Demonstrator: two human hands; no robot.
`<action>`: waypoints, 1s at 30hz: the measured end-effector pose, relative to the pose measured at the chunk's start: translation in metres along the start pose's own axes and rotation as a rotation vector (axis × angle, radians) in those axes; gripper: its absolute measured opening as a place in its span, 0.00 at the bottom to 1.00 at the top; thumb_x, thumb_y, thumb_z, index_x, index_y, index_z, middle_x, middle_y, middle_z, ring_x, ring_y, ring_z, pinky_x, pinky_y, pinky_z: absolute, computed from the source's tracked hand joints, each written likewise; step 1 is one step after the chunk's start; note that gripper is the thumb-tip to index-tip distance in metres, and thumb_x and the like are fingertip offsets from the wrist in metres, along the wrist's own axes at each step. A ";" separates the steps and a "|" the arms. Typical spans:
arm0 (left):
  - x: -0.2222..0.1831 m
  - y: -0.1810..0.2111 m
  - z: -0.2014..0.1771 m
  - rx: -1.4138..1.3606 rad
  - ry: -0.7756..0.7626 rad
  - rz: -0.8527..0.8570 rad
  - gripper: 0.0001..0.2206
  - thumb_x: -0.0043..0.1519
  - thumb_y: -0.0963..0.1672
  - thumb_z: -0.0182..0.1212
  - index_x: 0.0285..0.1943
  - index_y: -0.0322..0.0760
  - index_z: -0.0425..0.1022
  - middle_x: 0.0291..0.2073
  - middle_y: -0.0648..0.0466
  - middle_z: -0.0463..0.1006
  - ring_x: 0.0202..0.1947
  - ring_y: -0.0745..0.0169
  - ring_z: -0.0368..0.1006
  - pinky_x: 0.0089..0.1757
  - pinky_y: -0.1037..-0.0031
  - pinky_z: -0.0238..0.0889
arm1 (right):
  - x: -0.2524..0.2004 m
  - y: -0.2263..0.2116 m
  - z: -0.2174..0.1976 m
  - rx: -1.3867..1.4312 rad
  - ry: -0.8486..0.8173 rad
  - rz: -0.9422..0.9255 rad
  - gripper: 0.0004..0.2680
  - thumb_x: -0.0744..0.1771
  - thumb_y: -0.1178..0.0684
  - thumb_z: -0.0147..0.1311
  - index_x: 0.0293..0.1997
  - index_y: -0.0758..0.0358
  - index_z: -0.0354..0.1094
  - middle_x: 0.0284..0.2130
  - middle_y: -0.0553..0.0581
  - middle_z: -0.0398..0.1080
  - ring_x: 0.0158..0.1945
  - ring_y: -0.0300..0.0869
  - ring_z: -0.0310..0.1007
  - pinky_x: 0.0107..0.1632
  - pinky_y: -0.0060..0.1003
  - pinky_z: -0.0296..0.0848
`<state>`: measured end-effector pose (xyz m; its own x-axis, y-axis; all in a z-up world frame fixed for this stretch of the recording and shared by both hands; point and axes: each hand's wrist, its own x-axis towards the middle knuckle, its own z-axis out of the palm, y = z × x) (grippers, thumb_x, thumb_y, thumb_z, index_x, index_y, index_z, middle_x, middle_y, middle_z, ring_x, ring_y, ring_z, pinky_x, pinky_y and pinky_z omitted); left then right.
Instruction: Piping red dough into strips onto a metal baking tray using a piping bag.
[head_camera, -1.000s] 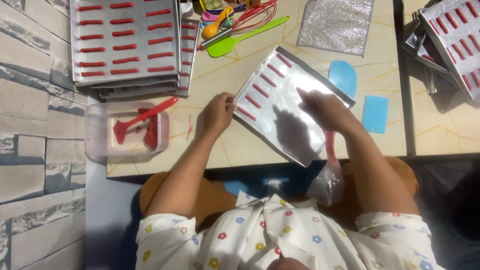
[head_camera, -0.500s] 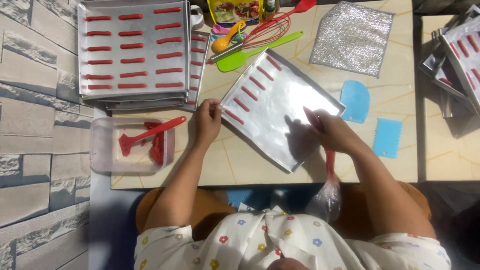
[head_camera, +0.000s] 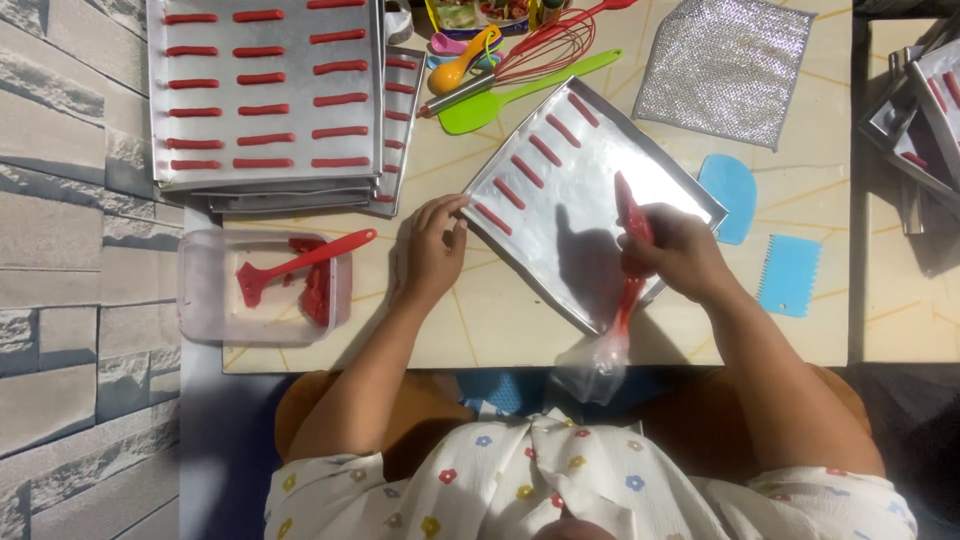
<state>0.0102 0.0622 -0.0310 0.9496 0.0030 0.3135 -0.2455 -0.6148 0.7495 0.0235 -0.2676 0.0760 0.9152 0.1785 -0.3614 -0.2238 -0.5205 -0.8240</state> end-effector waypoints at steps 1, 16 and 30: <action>-0.002 0.002 0.004 0.000 -0.002 0.001 0.12 0.65 0.38 0.58 0.57 0.39 0.77 0.52 0.51 0.78 0.55 0.51 0.75 0.55 0.64 0.70 | 0.000 -0.003 0.001 0.002 0.002 0.001 0.11 0.66 0.59 0.60 0.53 0.69 0.71 0.33 0.66 0.76 0.38 0.57 0.80 0.45 0.51 0.77; -0.073 0.073 0.068 -0.832 -0.553 -0.308 0.14 0.67 0.43 0.63 0.59 0.32 0.72 0.43 0.50 0.81 0.43 0.62 0.77 0.48 0.65 0.74 | -0.008 0.004 0.060 0.531 -0.068 -0.117 0.14 0.62 0.61 0.68 0.51 0.70 0.73 0.41 0.64 0.76 0.45 0.49 0.77 0.52 0.46 0.75; -0.042 0.124 0.047 -0.828 -0.293 -0.212 0.07 0.66 0.33 0.47 0.39 0.24 0.72 0.20 0.53 0.69 0.21 0.64 0.69 0.28 0.73 0.70 | 0.010 0.035 0.114 0.602 -0.219 -0.011 0.12 0.62 0.54 0.70 0.44 0.67 0.71 0.26 0.64 0.74 0.23 0.46 0.78 0.27 0.38 0.78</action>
<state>-0.0510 -0.0512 0.0218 0.9746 -0.2194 0.0449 -0.0141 0.1402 0.9900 -0.0132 -0.1886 -0.0065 0.8432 0.3805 -0.3798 -0.4220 0.0307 -0.9061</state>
